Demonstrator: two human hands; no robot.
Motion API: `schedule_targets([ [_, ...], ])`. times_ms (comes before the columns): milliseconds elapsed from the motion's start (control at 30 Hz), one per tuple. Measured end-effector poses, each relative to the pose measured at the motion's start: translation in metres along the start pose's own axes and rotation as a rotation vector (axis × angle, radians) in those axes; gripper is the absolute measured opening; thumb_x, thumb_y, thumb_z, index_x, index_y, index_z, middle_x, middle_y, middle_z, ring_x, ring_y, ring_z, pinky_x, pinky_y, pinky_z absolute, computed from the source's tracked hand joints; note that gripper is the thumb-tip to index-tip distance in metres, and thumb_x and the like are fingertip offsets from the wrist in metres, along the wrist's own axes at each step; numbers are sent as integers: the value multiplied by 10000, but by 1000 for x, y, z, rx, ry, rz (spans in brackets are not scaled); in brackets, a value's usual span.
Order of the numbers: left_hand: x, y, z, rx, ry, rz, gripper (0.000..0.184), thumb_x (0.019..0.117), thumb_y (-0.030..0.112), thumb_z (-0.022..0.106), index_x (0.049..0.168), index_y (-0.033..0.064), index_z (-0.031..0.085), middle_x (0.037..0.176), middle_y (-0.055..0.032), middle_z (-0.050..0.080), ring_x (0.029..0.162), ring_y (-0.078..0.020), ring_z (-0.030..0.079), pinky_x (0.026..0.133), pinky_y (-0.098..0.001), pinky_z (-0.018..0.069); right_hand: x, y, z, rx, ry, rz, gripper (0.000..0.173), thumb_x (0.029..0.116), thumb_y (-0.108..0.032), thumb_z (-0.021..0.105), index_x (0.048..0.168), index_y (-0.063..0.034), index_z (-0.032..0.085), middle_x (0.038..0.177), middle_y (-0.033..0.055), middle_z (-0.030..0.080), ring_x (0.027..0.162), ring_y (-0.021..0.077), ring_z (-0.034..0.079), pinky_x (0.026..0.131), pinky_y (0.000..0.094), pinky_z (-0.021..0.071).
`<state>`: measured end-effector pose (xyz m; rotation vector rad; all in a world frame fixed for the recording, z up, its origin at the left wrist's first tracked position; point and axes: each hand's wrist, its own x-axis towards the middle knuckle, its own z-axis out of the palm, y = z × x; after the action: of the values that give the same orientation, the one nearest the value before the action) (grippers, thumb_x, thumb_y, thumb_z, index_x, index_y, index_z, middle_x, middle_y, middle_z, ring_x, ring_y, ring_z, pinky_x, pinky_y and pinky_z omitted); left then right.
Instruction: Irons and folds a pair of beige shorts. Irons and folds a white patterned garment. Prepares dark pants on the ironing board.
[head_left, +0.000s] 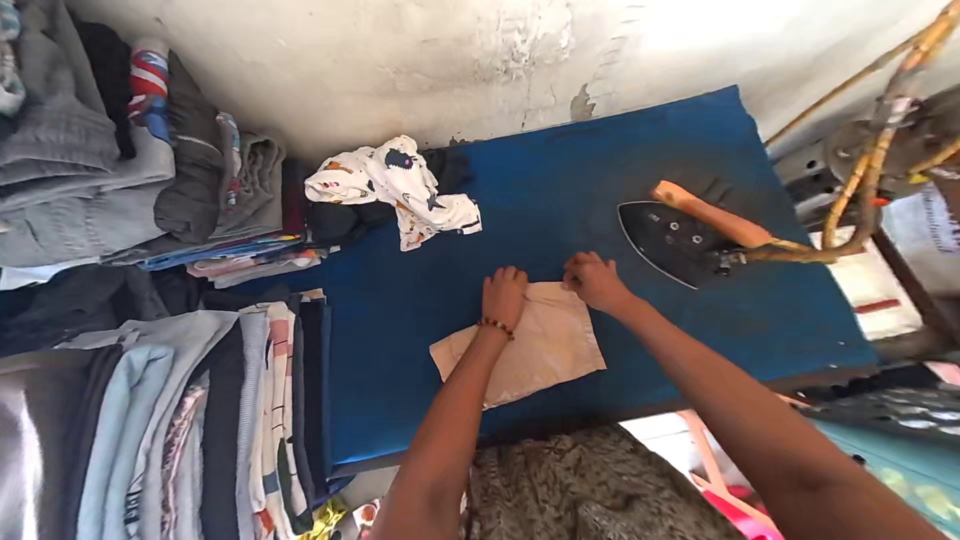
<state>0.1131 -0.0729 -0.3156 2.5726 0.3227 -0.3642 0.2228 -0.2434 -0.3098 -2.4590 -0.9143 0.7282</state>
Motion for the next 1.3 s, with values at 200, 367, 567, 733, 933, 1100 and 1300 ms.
schedule_targets([
  [200, -5, 12, 18, -55, 188, -97, 230, 1029, 49, 546, 1208, -9, 678, 1367, -204, 602, 1305, -391, 541, 1051, -583, 429, 12, -2, -7, -28, -155, 120, 219, 1017, -149, 630, 1085, 27, 742, 1361, 219, 583, 1340, 461, 448, 1003, 727, 324],
  [367, -39, 28, 54, 85, 222, 132, 305, 979, -26, 536, 1244, -35, 688, 1374, -223, 626, 1330, -404, 557, 1075, -575, 430, -16, -35, 21, -39, 325, -51, 213, 883, 79, 648, 1094, 84, 680, 1256, 286, 616, 1201, 492, 573, 949, 674, 448],
  [567, -40, 8, 82, 155, 111, 107, 574, 1069, 357, 448, 1518, 1, 469, 1611, -160, 414, 1505, -330, 371, 1221, -539, 255, -44, 8, 108, -103, 295, -212, 453, 1010, 10, 458, 1455, 4, 543, 1489, 191, 560, 1403, 378, 514, 1170, 595, 347],
  [733, -62, 14, 77, 134, 40, 124, 620, 1063, 377, 455, 1575, 35, 385, 1656, -141, 337, 1543, -341, 292, 1218, -658, 156, -57, 7, 63, -128, 127, -152, 439, 1059, -120, 476, 1491, -119, 558, 1579, 99, 488, 1504, 360, 376, 1150, 756, 180],
  [933, -80, 4, 89, 108, 12, 251, 739, 1036, 556, 429, 1589, 68, 371, 1668, -87, 331, 1541, -298, 307, 1224, -649, 165, -48, 97, -127, -322, 451, 261, 744, 883, -181, 818, 1476, 55, 437, 1277, 438, 548, 1188, 689, 494, 909, 851, 360],
  [1100, -81, 11, 77, 46, -80, 230, 756, 1053, 528, 432, 1611, 38, 293, 1697, -112, 247, 1573, -302, 215, 1237, -647, 72, -16, 131, -148, -29, 311, 668, 850, 864, -352, 843, 1442, 91, 403, 1136, 415, 616, 1040, 574, 639, 876, 722, 499],
  [1300, -131, -42, -20, -144, 218, -306, 502, 1045, 206, 532, 1523, 61, 477, 1541, -190, 489, 1443, -391, 428, 1158, -630, 303, -53, 39, -139, 137, -50, 548, 471, 963, -372, 729, 1044, 78, 618, 706, 122, 614, 576, 206, 609, 593, 383, 560],
])
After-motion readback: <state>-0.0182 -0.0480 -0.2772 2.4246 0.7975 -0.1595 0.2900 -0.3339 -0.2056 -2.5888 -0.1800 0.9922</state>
